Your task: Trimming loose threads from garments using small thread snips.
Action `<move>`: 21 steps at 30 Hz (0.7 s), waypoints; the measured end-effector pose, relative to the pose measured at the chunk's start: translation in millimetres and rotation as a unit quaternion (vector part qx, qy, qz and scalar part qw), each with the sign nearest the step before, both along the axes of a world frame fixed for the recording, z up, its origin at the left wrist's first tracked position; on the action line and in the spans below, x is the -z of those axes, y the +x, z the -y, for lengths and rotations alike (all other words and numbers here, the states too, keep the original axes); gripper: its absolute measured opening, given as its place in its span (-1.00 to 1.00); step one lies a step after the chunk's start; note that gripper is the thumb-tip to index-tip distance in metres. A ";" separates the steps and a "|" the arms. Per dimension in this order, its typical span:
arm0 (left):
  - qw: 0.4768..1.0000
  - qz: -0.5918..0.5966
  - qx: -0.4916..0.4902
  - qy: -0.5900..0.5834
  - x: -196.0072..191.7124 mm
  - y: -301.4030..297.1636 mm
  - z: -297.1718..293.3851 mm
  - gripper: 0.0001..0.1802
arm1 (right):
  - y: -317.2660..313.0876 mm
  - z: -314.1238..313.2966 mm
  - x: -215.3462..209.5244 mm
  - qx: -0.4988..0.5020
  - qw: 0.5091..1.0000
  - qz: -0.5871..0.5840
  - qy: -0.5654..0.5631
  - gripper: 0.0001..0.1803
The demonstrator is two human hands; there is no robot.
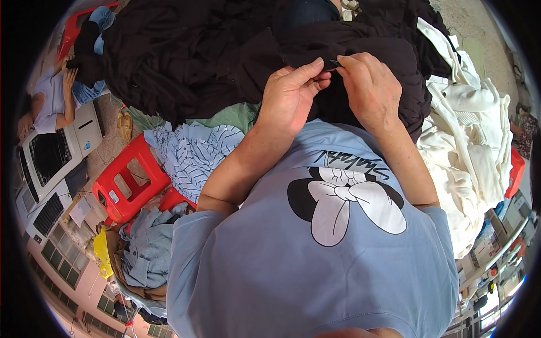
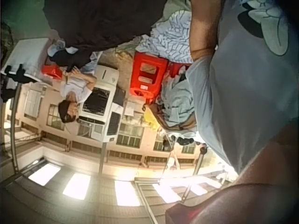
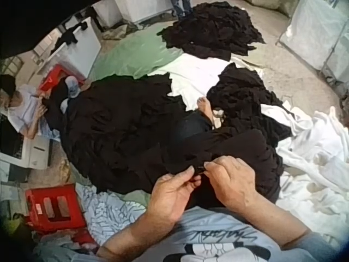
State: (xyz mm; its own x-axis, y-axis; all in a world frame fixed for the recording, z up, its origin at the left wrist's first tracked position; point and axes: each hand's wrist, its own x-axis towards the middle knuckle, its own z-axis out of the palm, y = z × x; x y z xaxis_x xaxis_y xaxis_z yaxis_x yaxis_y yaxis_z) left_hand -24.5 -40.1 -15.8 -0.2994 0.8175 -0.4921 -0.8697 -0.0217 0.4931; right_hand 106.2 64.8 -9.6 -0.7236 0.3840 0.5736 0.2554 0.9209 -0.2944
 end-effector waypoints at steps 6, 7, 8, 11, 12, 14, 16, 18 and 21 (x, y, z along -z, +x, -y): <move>1.000 0.007 0.008 -0.003 1.3 -0.5 0.4 -0.83 | 4.7 -0.8 -1.7 0.002 0.996 0.018 -0.089 -0.71; 1.000 0.009 0.009 -0.002 1.8 -0.7 0.7 -0.84 | 4.1 -0.8 -3.3 -0.006 0.996 0.021 -0.087 -0.71; 1.000 0.011 0.009 -0.001 2.0 -0.8 0.9 -0.84 | 3.7 -0.6 -4.1 -0.013 0.996 0.023 -0.086 -0.71; 1.000 0.009 0.012 -0.004 2.0 -1.0 0.9 -0.84 | 2.9 -0.6 -2.0 -0.012 0.996 0.020 -0.082 -0.70; 1.000 0.009 0.012 -0.004 1.9 -0.8 0.8 -0.84 | 2.2 -0.9 -0.3 -0.012 0.996 0.019 -0.082 -0.70; 1.000 0.011 0.014 -0.008 1.6 -0.4 0.5 -0.84 | 0.3 -2.0 3.3 -0.002 0.998 -0.004 -0.063 -0.71; 1.000 0.015 0.015 -0.008 2.0 0.1 0.9 -0.84 | -0.7 -2.4 4.0 -0.004 0.998 -0.004 -0.060 -0.72; 1.000 0.018 0.016 -0.009 2.6 0.2 1.3 -0.84 | -1.1 -3.2 4.8 -0.006 0.998 -0.003 -0.057 -0.72; 1.000 0.022 0.019 -0.001 4.1 -0.2 1.8 -0.84 | -0.9 -4.6 7.1 -0.016 0.999 -0.016 -0.041 -0.72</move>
